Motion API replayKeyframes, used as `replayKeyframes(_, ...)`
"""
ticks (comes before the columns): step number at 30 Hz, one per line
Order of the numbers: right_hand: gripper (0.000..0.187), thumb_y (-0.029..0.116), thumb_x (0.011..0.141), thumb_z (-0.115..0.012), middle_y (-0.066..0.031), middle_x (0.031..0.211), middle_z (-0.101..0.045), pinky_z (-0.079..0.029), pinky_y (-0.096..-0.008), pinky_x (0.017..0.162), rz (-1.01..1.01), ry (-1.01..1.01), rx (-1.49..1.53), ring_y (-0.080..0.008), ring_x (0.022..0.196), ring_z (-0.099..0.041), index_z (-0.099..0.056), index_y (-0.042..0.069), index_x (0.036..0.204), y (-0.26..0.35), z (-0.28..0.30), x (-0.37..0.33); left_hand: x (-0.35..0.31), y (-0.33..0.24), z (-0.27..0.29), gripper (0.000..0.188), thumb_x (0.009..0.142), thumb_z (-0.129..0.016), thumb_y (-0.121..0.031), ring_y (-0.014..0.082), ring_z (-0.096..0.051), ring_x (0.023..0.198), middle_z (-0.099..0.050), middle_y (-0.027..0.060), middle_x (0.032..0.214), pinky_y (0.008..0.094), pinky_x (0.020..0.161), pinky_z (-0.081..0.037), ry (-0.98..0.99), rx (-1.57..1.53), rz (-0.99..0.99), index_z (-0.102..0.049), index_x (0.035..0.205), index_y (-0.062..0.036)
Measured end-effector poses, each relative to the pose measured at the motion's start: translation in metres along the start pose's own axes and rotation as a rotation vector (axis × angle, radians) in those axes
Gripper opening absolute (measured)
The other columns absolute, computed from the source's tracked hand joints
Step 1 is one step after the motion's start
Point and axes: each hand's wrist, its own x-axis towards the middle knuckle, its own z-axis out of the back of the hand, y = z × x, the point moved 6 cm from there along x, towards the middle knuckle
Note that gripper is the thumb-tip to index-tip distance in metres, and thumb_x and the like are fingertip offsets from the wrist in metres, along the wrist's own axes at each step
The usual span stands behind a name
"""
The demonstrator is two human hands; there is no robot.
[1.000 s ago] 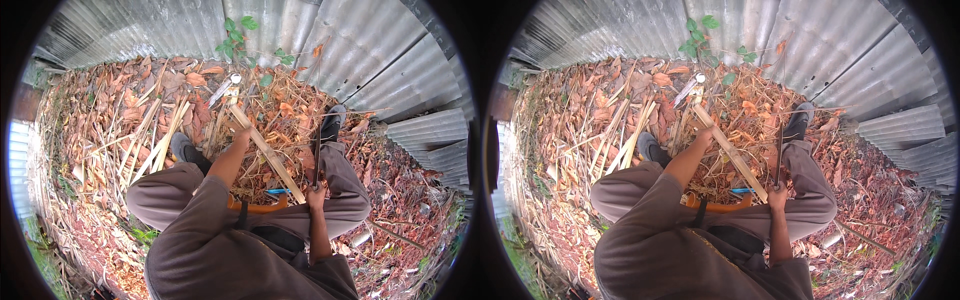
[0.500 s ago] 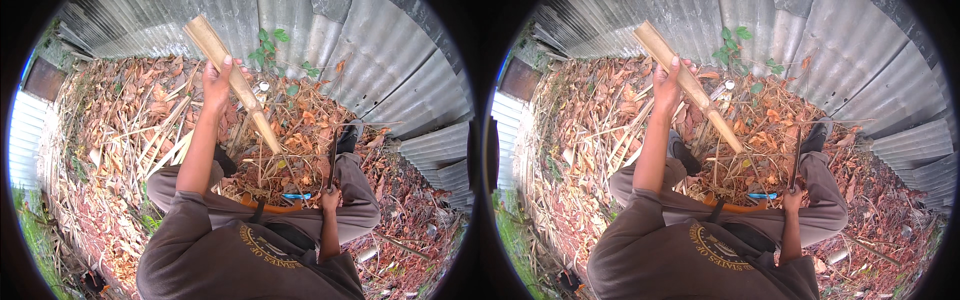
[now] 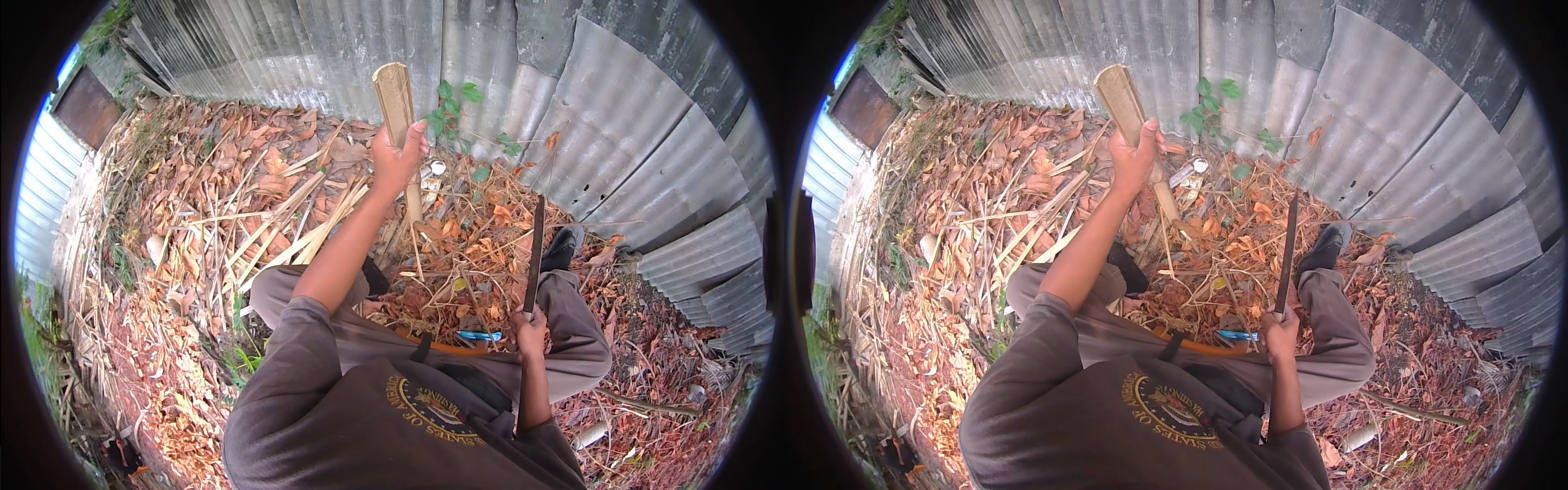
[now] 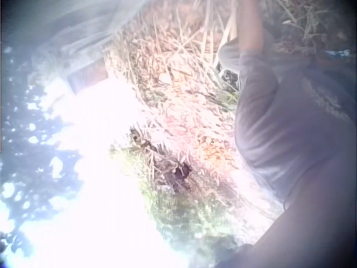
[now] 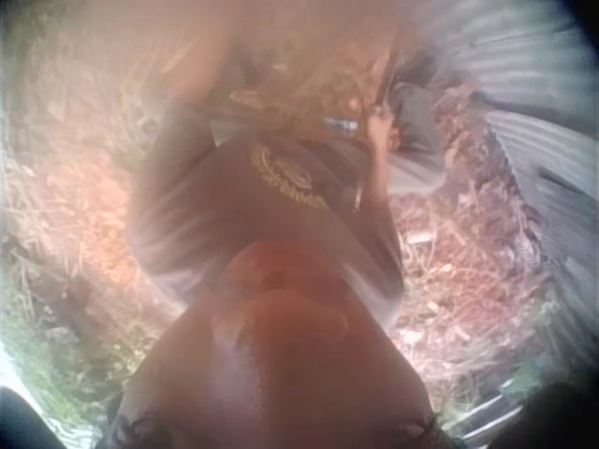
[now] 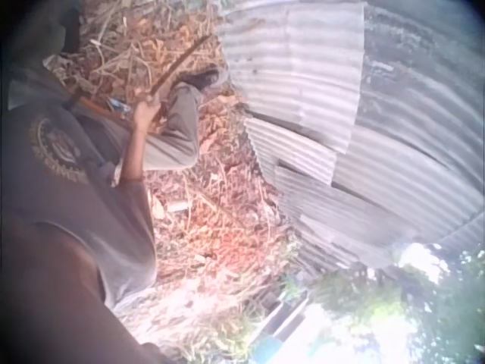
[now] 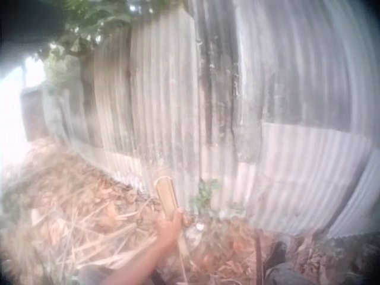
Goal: The person sits on the ground and uses a machete to split a long bamboo stalk into smaller pieces. They repeatedly strike the bamboo against a larger piece held between their legs and then use the machete to further divide the sections into thin strips.
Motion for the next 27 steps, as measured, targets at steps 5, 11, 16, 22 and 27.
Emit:
replayKeyframes(5,0.01,0.003,0.087,-0.059,0.0034,0.058,-0.045,-0.031,-0.0224,0.039,0.148,0.297,-0.07,-0.0045,0.043,-0.038,-0.054,0.004,0.097,0.093,-0.079,-0.042,-0.05,0.089,0.023,0.019,0.094,-0.06,-0.019,0.0088,-0.053,0.055,-0.056,0.0017,0.065,0.0236,0.051,-0.044,-0.092,0.1,0.038,-0.055,0.087,-0.0016)
replayKeyframes(11,0.019,0.008,0.086,-0.063,0.0015,0.065,-0.05,-0.036,-0.0235,0.052,0.488,0.354,-0.4,-0.0042,0.058,-0.044,-0.056,0.003,0.104,0.162,-0.143,-0.05,-0.064,0.124,0.026,0.026,0.089,-0.068,-0.025,0.0066,-0.053,0.06,-0.06,-0.0005,0.067,0.0253,0.056,-0.045,-0.029,0.168,0.053,-0.062,0.093,0.0)
replayKeyframes(16,0.022,0.015,0.086,-0.063,-0.0029,0.066,-0.054,-0.04,-0.0267,0.055,0.434,0.332,-0.528,-0.0085,0.057,-0.047,-0.056,0.002,0.103,0.155,-0.167,-0.023,-0.056,0.112,0.009,0.026,0.085,-0.072,-0.024,0.006,-0.051,0.061,-0.061,-0.0006,0.068,0.0259,0.057,-0.045,0.039,0.147,0.029,-0.065,0.087,0.0007)
replayKeyframes(22,0.018,0.01,0.086,-0.061,0.0028,0.055,-0.046,-0.035,-0.0274,0.047,0.395,0.306,-0.565,-0.0074,0.049,-0.041,-0.056,0.003,0.102,0.161,-0.178,-0.025,-0.049,0.099,0.013,0.023,0.084,-0.073,-0.021,0.0066,-0.054,0.064,-0.063,0.001,0.07,0.0262,0.059,-0.046,0.017,0.204,0.054,-0.067,0.089,0.0006)
replayKeyframes(27,0.016,0.009,0.086,-0.061,0.0042,0.051,-0.039,-0.032,-0.0274,0.046,0.445,0.297,-0.609,-0.0081,0.046,-0.036,-0.056,0.004,0.101,0.166,-0.192,-0.019,-0.048,0.083,0.006,0.021,0.084,-0.071,-0.018,0.0079,-0.058,0.066,-0.066,0.0035,0.073,0.0267,0.062,-0.048,0.033,0.304,0.127,-0.067,0.093,0.0003)
